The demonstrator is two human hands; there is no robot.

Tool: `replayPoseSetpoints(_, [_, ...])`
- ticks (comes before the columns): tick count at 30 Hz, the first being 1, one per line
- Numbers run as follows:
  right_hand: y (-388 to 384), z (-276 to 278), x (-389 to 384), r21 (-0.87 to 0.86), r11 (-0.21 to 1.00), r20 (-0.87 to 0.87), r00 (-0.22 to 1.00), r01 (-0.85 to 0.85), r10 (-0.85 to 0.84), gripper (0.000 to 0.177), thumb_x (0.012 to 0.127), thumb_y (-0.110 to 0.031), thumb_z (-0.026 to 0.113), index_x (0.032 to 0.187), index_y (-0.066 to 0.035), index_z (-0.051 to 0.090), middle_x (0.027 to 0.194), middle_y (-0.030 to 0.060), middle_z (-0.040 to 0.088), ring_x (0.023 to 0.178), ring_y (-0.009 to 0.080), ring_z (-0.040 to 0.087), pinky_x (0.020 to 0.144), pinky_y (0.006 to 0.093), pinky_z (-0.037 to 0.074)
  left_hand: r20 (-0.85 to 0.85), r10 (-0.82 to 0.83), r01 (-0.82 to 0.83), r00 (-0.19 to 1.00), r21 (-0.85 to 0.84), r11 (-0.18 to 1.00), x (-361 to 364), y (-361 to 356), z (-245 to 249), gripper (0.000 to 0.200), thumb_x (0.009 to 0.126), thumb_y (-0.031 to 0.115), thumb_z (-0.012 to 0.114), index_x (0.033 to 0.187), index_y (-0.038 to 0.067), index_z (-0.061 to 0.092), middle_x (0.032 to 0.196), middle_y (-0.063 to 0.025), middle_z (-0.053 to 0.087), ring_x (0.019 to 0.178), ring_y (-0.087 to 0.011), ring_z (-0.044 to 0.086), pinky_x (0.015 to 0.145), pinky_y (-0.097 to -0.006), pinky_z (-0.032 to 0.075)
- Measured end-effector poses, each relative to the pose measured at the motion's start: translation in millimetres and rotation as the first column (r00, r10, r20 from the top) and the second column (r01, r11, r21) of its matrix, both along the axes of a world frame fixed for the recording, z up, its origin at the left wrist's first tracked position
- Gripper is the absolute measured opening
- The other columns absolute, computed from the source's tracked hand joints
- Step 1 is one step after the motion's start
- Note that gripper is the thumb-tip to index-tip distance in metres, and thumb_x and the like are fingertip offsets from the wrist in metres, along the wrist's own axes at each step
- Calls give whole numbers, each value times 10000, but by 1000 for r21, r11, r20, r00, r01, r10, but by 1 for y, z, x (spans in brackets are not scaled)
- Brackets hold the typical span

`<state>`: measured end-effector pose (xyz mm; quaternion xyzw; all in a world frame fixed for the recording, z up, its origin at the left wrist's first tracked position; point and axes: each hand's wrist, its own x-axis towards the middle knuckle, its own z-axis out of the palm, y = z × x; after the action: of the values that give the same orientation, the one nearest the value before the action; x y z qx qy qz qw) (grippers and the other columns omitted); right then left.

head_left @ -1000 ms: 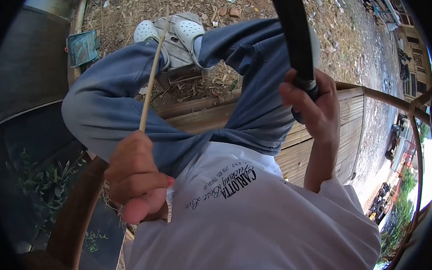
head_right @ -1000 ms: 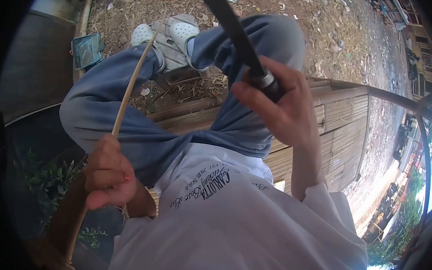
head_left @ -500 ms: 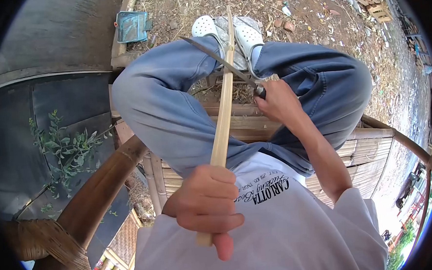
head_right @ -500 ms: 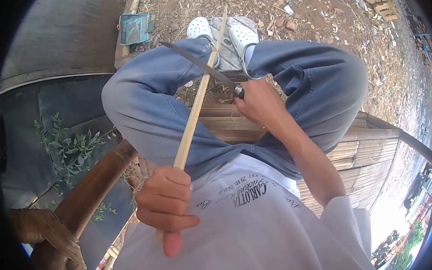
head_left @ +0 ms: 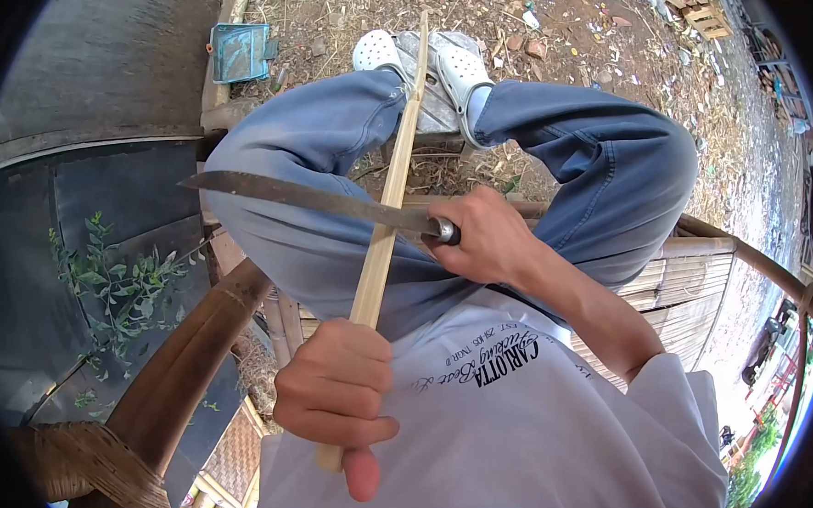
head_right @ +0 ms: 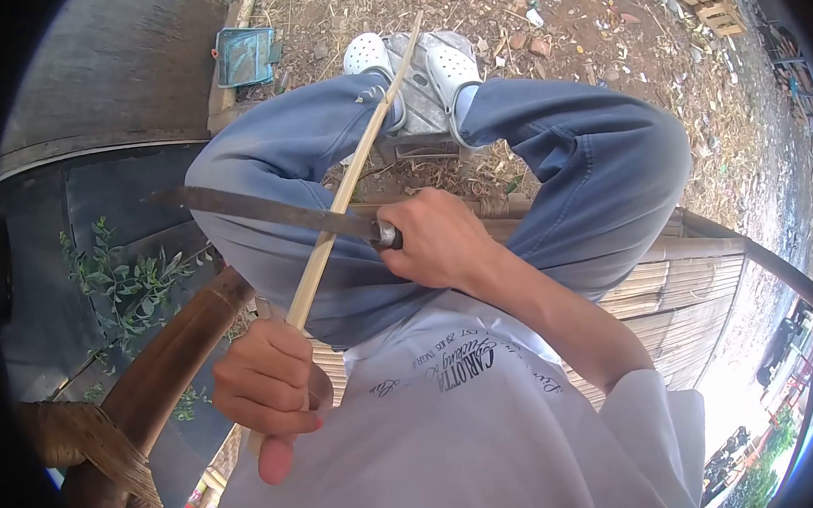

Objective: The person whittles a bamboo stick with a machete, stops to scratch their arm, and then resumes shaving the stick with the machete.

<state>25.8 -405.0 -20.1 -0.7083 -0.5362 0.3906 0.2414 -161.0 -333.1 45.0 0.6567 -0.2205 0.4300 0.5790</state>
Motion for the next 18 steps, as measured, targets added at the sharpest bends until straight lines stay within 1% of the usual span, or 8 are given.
replayPoseSetpoints(5, [19, -46, 26, -41, 991, 187, 976, 126, -116, 165, 760, -152, 598, 743, 7, 638, 636, 224, 597, 636, 433, 584, 623, 477, 480, -7, -45, 45, 999, 21, 999, -4, 0, -3, 553, 931, 445, 590, 587, 13, 614, 442, 45, 395, 335, -58, 296, 347, -230, 161])
replayPoseSetpoints(7, [5, -22, 7, -60, 995, 132, 988, 86, -77, 174, 754, -156, 601, 738, 14, 636, 639, 226, 598, 642, 428, 591, 626, 475, 481, -30, -79, 79, 996, 25, 997, -10, 1, 5, 541, 930, 437, 596, 587, 19, 617, 442, 45, 397, 333, -56, 294, 349, -227, 156])
replayPoseSetpoints(9, [2, 2, -6, -5, 997, -17, 997, -78, 78, 211, 759, -189, 625, 836, -3, 688, 752, 231, 655, 764, 405, 646, 756, 492, 511, 30, -71, 72, 997, -35, 997, -19, -1, 16, 489, 909, 351, 655, 595, -15, 573, 475, 31, 338, 362, -88, 324, 353, -245, 179])
replayPoseSetpoints(11, [18, -28, 11, -85, 996, 27, 1000, -9, 11, 210, 754, -191, 623, 837, -9, 688, 756, 237, 653, 765, 407, 644, 749, 493, 507, 5, -67, 67, 998, -31, 997, -24, -8, 22, 505, 914, 390, 636, 584, 10, 594, 453, 41, 358, 346, -67, 306, 356, -236, 164])
replayPoseSetpoints(13, [33, -63, 33, -213, 955, 157, 972, 207, -176, 211, 748, -206, 636, 830, -19, 691, 753, 248, 646, 768, 421, 634, 750, 487, 505, -20, -74, 73, 997, -24, 997, -25, -9, 24, 525, 920, 428, 617, 572, 36, 616, 431, 51, 378, 329, -46, 289, 359, -226, 150])
replayPoseSetpoints(14, [32, -69, 29, -103, 962, 153, 959, 254, -237, 173, 751, -175, 611, 720, -7, 642, 665, 241, 603, 689, 439, 595, 653, 481, 485, -15, -72, 72, 997, -33, 997, -24, -10, 25, 518, 917, 416, 626, 564, 38, 614, 429, 51, 374, 329, -43, 290, 363, -223, 146])
replayPoseSetpoints(16, [26, -53, 10, -60, 978, 79, 978, 200, -195, 192, 759, -190, 605, 737, -5, 652, 682, 247, 607, 702, 440, 601, 665, 485, 486, -1, -71, 71, 997, -36, 997, -27, -12, 28, 511, 914, 404, 635, 556, 40, 613, 427, 51, 371, 330, -39, 290, 367, -219, 143])
replayPoseSetpoints(18, [20, -26, -14, 102, 990, 25, 995, 97, -100, 222, 782, -213, 592, 764, -3, 662, 719, 251, 624, 738, 437, 616, 691, 495, 482, 168, 31, -15, 985, -98, 995, -35, -15, 38, 367, 885, 148, 627, 563, -23, 587, 478, 26, 319, 368, -83, 335, 363, -246, 167])
